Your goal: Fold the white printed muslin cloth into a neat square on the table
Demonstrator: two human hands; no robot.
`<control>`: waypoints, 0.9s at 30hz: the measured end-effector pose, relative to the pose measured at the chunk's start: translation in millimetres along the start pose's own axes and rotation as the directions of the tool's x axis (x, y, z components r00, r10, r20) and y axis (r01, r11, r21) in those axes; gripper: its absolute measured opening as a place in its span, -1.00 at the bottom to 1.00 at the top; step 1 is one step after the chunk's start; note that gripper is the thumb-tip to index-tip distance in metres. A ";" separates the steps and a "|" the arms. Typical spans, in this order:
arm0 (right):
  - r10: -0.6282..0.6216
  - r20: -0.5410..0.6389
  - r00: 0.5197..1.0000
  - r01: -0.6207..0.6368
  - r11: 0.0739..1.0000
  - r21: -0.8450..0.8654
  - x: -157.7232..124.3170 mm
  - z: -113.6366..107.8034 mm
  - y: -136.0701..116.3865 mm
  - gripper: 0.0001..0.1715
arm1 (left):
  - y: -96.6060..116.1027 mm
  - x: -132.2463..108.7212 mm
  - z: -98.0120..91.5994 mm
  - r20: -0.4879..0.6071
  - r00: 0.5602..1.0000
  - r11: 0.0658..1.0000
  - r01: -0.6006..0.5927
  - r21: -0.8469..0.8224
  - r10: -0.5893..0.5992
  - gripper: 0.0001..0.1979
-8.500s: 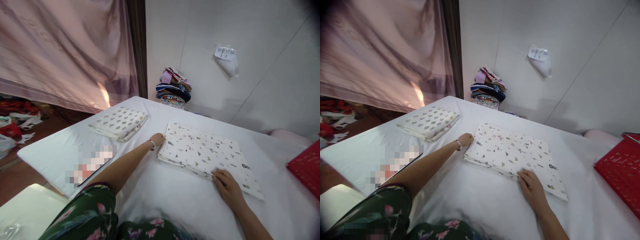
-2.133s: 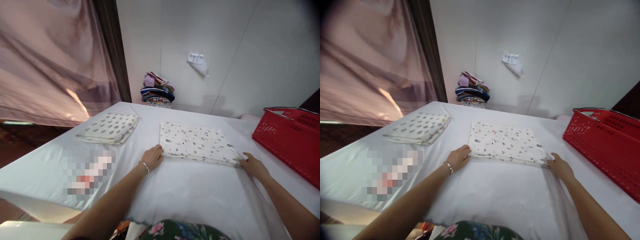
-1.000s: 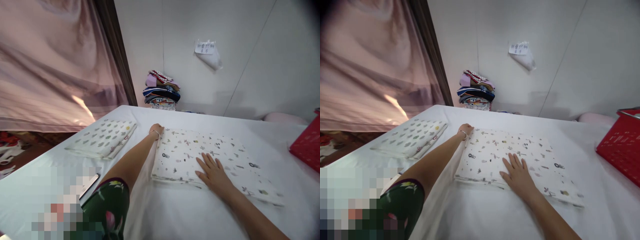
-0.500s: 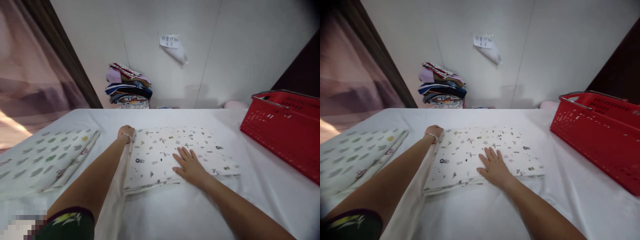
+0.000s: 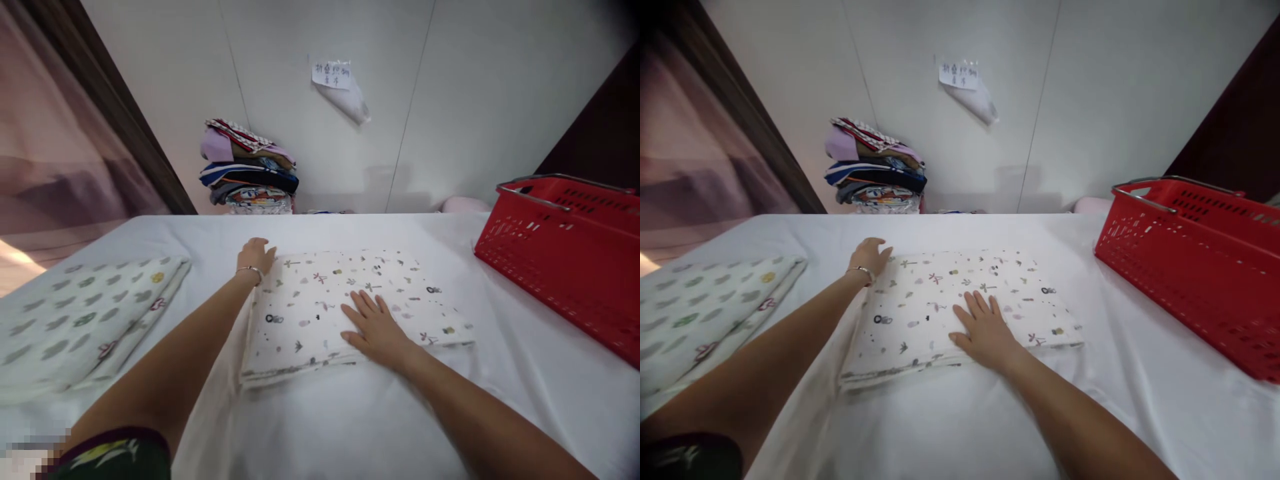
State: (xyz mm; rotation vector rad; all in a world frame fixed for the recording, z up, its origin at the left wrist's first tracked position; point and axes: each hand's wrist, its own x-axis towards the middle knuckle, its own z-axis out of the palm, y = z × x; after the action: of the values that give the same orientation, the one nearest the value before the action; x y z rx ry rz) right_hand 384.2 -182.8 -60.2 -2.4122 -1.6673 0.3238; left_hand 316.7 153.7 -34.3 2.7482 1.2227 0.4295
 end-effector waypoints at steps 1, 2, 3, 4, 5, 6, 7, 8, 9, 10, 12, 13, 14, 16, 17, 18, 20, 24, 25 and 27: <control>0.002 -0.003 1.000 -0.002 1.000 -0.003 0.0 0.1 -0.1 -0.25 | 2.5 -5.3 3.2 -0.023 0.993 0.993 -0.118 0.027 0.118 -0.50; 0.003 -0.007 1.000 -0.003 1.000 -0.006 0.1 0.4 0.0 -0.25 | 4.2 -10.8 7.5 -0.008 0.978 0.977 -0.206 0.058 0.207 -0.45; 0.002 -0.010 1.000 -0.002 1.000 -0.008 0.2 0.9 0.2 -0.25 | 5.1 -16.0 12.3 0.048 0.967 0.964 -0.252 0.082 0.249 -0.41; 0.000 -0.013 1.000 0.000 1.000 -0.010 0.4 1.5 0.5 -0.25 | 5.1 -20.5 17.2 0.120 0.960 0.959 -0.267 0.096 0.255 -0.36; -0.003 -0.015 1.000 0.003 1.000 -0.012 0.5 2.2 0.9 -0.25 | 4.5 -23.8 21.8 0.193 0.953 0.962 -0.256 0.099 0.234 -0.32; -0.006 -0.018 1.000 0.006 1.000 -0.016 0.7 3.1 1.3 -0.25 | 3.5 -25.9 25.5 0.254 0.946 0.968 -0.233 0.094 0.203 -0.29; -0.008 -0.021 1.000 0.007 1.000 -0.022 0.9 4.0 1.8 -0.25 | 2.5 -26.8 28.0 0.294 0.939 0.974 -0.209 0.085 0.176 -0.27; -0.008 -0.024 1.000 0.008 1.000 -0.029 1.1 4.9 2.3 -0.25 | 1.8 -26.8 29.2 0.313 0.936 0.978 -0.194 0.074 0.162 -0.26; -0.008 -0.027 1.000 0.007 0.999 -0.036 1.2 5.8 2.9 -0.25 | 1.7 -26.2 28.9 0.320 0.934 0.980 -0.188 0.066 0.158 -0.26; -0.007 -0.031 0.999 0.006 0.999 -0.044 1.3 6.7 3.4 -0.24 | 2.3 -25.6 27.2 0.325 0.933 0.981 -0.184 0.059 0.155 -0.26; -0.009 -0.041 0.999 0.007 0.998 -0.057 1.5 8.2 4.4 -0.24 | 5.8 -26.7 20.1 0.343 0.930 0.986 -0.159 0.043 0.135 -0.27; -0.012 -0.048 0.999 0.009 0.998 -0.062 1.5 8.9 4.9 -0.24 | 8.5 -29.5 15.2 0.349 0.929 0.989 -0.145 0.036 0.123 -0.26; -0.015 -0.057 0.998 0.011 0.998 -0.068 1.6 9.5 5.3 -0.24 | 11.7 -34.6 9.9 0.351 0.929 0.990 -0.138 0.030 0.119 -0.25; -0.023 -0.071 0.997 0.018 0.996 -0.082 1.8 10.7 6.0 -0.25 | 17.9 -52.3 -0.5 0.339 0.928 0.985 -0.171 0.012 0.157 -0.23; -0.027 -0.078 0.997 0.020 0.996 -0.089 2.0 11.3 6.3 -0.26 | 20.2 -65.0 -4.8 0.329 0.922 0.977 -0.214 0.000 0.202 -0.22; -0.029 -0.084 0.996 0.021 0.995 -0.096 2.3 11.9 6.5 -0.27 | 21.6 -79.5 -8.1 0.317 0.912 0.963 -0.270 -0.015 0.260 -0.22; -0.029 -0.094 0.995 0.019 0.994 -0.106 2.9 13.1 6.8 -0.27 | 21.3 -110.7 -10.9 0.297 0.881 0.926 -0.374 -0.040 0.369 -0.23; -0.023 -0.093 0.995 0.012 0.994 -0.110 3.1 13.7 6.5 -0.28 | 14.6 -153.9 -7.3 0.310 0.838 0.890 -0.450 -0.071 0.449 -0.23; -0.018 -0.087 0.996 0.008 0.994 -0.109 2.8 13.5 6.3 -0.28 | 13.9 -157.4 -6.7 0.326 0.836 0.894 -0.442 -0.075 0.441 -0.22; -0.003 -0.077 0.997 -0.005 0.994 -0.106 1.9 12.6 5.6 -0.27 | 14.8 -157.9 -8.5 0.360 0.832 0.903 -0.422 -0.083 0.422 -0.22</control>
State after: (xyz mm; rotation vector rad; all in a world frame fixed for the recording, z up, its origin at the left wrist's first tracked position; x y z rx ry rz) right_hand 386.3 -182.5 -74.0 -2.4673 -1.6902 0.1429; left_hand 224.1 26.7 -56.8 2.9065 0.5224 -0.0697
